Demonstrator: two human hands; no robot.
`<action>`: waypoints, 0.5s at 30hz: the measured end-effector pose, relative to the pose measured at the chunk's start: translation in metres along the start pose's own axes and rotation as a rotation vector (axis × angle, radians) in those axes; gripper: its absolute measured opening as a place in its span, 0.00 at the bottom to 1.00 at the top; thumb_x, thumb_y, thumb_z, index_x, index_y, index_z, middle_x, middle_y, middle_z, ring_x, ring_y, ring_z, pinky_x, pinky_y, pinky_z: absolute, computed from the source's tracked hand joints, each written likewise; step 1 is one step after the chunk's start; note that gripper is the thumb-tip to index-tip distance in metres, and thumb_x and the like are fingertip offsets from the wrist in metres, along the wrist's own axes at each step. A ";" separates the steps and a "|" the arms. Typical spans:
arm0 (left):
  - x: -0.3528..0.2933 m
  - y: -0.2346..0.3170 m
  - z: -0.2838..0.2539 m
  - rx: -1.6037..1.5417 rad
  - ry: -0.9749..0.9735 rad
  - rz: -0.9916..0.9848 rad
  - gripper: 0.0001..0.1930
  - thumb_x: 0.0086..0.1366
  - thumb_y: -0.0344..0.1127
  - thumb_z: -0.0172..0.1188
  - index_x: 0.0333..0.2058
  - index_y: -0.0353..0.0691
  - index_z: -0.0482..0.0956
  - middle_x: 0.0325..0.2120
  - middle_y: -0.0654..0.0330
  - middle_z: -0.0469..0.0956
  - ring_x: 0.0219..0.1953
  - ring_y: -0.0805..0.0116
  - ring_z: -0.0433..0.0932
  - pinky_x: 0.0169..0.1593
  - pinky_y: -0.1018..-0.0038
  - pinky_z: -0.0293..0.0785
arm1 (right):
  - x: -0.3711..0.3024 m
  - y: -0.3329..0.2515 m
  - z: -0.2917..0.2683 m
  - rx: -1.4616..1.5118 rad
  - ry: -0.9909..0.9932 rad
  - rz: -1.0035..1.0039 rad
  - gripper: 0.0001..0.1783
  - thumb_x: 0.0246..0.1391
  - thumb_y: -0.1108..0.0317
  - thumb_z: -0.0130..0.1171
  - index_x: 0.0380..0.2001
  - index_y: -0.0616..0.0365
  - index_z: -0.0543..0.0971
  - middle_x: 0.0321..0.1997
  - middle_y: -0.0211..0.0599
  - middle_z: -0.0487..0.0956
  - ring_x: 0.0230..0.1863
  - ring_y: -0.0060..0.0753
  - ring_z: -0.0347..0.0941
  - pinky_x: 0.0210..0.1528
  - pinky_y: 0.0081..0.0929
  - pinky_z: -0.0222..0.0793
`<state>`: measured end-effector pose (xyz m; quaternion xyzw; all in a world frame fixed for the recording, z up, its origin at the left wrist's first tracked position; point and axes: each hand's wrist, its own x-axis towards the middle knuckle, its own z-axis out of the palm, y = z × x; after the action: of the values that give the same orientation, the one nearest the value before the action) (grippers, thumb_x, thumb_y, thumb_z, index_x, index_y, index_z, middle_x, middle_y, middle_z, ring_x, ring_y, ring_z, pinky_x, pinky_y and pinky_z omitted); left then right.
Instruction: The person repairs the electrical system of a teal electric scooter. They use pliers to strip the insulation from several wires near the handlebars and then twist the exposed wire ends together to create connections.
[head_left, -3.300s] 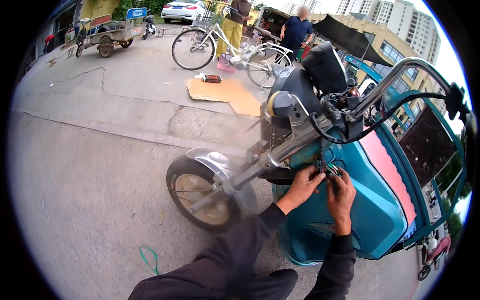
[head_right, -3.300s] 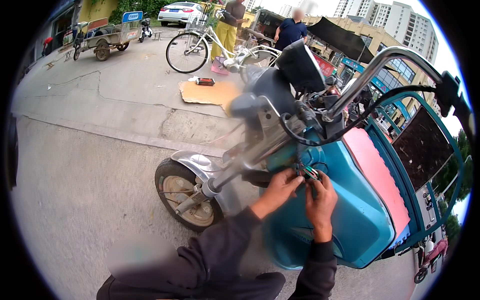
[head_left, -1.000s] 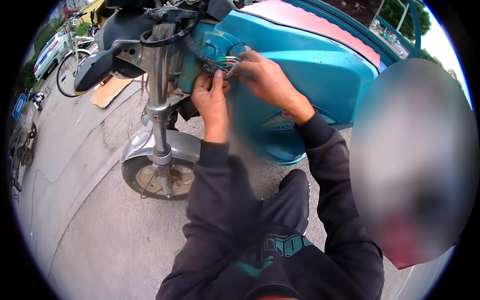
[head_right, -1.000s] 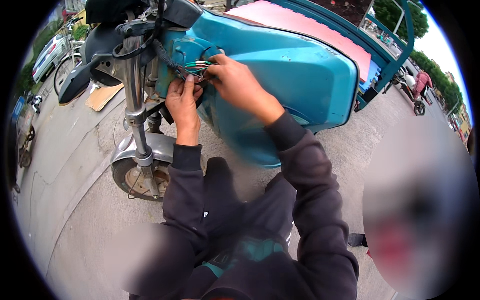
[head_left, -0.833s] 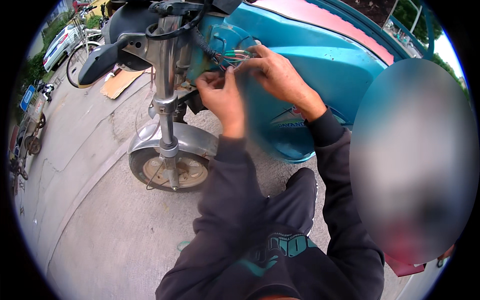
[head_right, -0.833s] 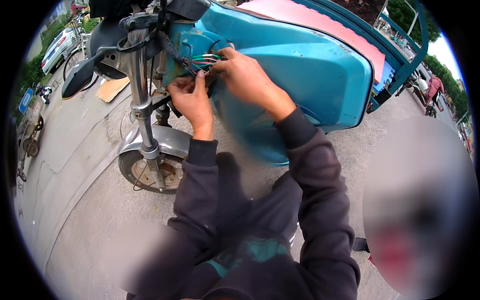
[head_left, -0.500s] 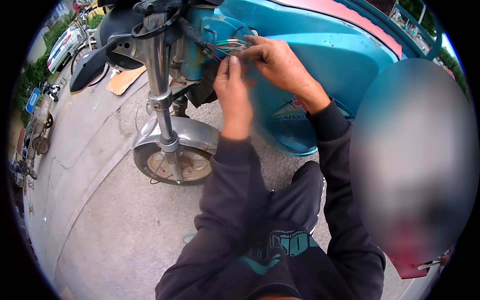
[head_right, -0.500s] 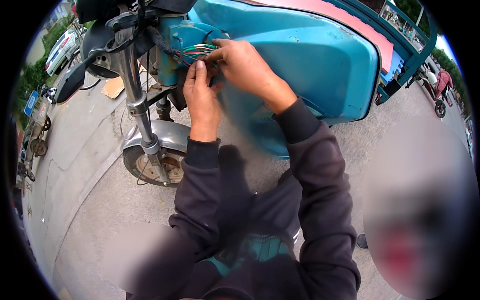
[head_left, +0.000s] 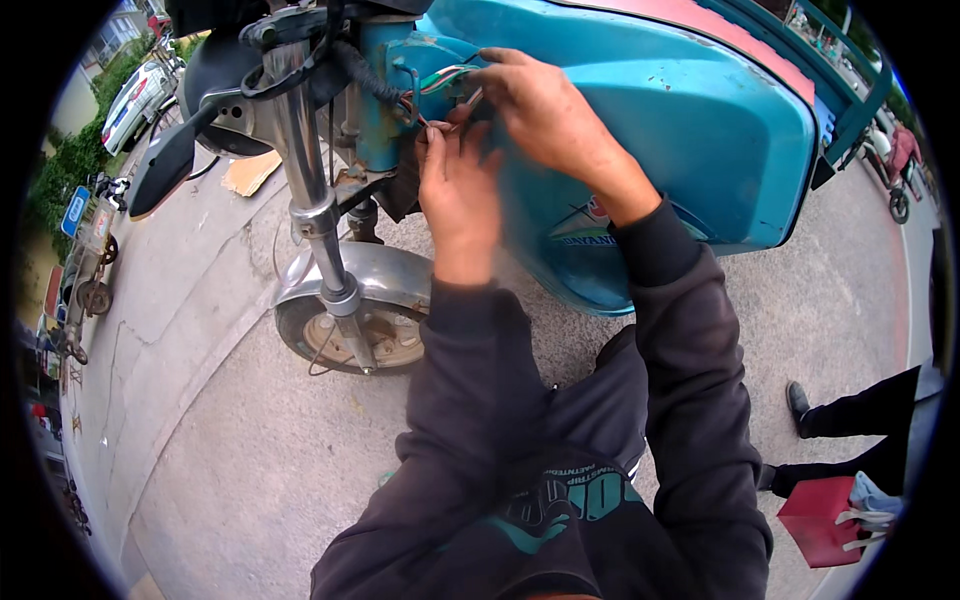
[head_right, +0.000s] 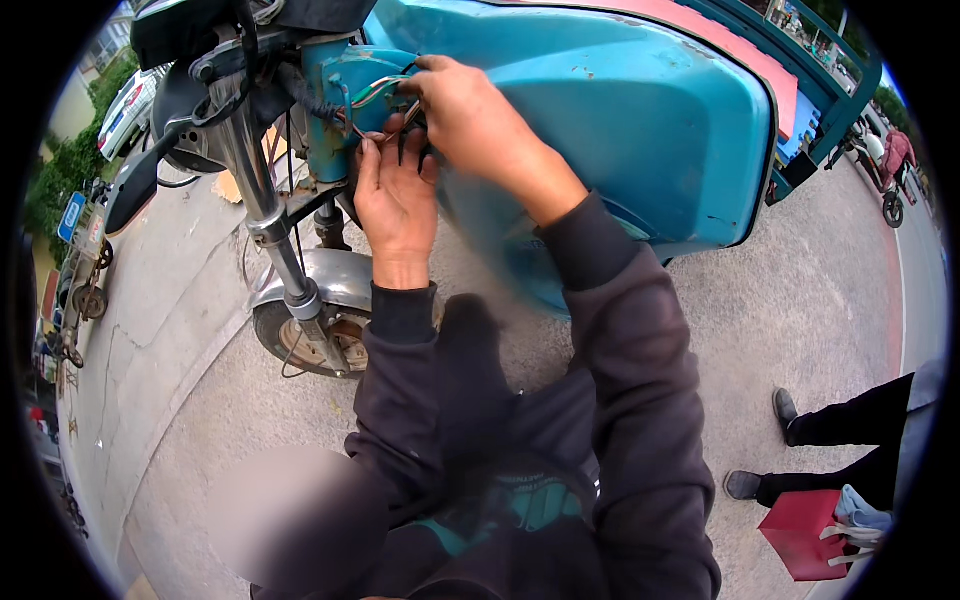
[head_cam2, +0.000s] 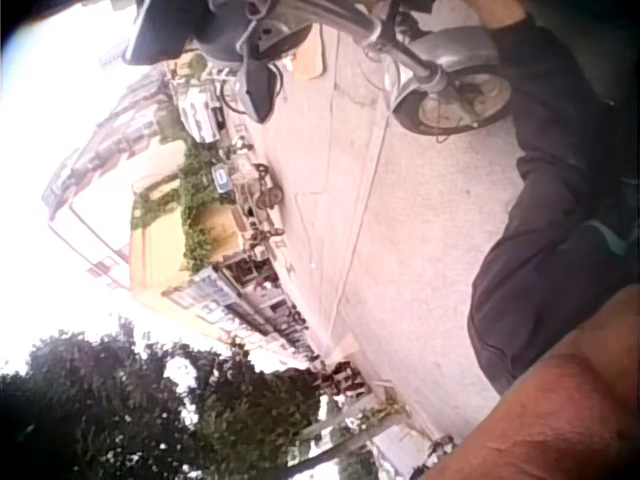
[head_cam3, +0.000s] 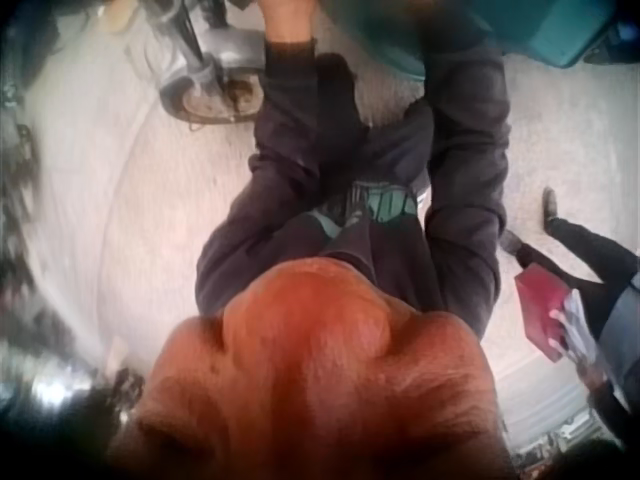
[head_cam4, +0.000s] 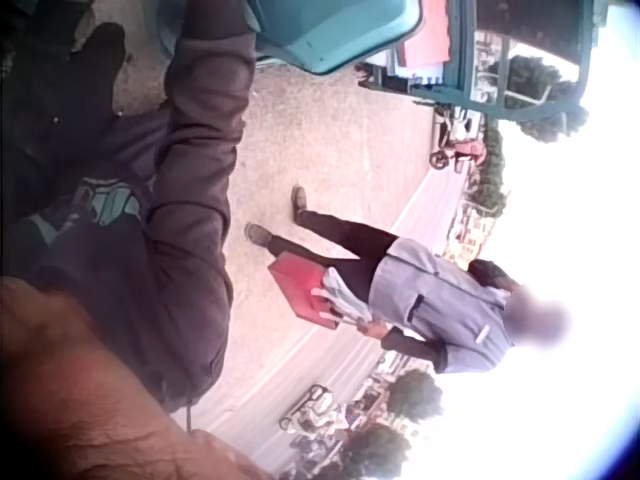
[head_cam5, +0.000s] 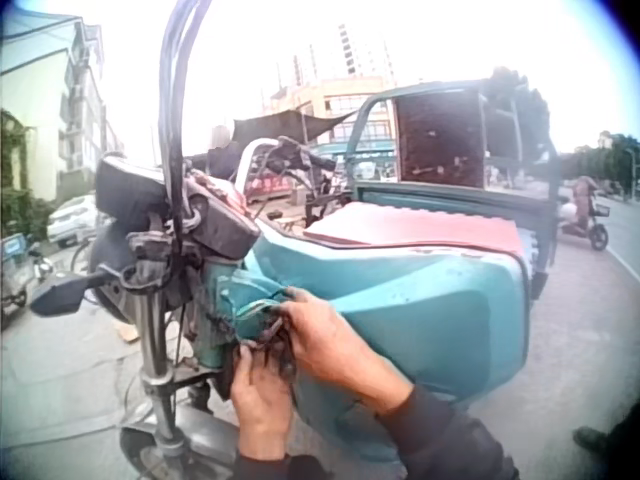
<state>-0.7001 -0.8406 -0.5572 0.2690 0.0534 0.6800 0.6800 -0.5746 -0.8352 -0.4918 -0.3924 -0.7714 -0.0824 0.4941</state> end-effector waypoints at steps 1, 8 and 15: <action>0.001 0.001 -0.004 0.030 -0.004 0.013 0.07 0.74 0.44 0.51 0.42 0.49 0.73 0.41 0.68 0.76 0.40 0.74 0.73 0.40 0.74 0.69 | 0.004 -0.004 -0.005 0.029 -0.072 0.088 0.12 0.59 0.77 0.53 0.44 0.65 0.81 0.54 0.53 0.78 0.51 0.57 0.76 0.52 0.38 0.73; 0.002 0.003 -0.009 0.110 0.026 0.095 0.05 0.74 0.39 0.51 0.40 0.47 0.72 0.33 0.67 0.74 0.33 0.77 0.69 0.38 0.76 0.66 | 0.005 -0.004 -0.003 0.107 -0.099 0.163 0.12 0.59 0.77 0.54 0.45 0.64 0.81 0.53 0.50 0.79 0.51 0.53 0.77 0.52 0.36 0.73; 0.002 0.011 -0.014 0.109 0.032 0.059 0.04 0.74 0.38 0.51 0.39 0.46 0.72 0.32 0.67 0.75 0.32 0.78 0.69 0.40 0.76 0.69 | 0.003 -0.002 -0.003 0.030 -0.115 0.110 0.13 0.58 0.79 0.55 0.45 0.63 0.82 0.53 0.50 0.78 0.51 0.55 0.76 0.52 0.37 0.73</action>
<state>-0.7154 -0.8352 -0.5636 0.2962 0.0930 0.6999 0.6432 -0.5741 -0.8363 -0.4873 -0.4310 -0.7768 -0.0209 0.4586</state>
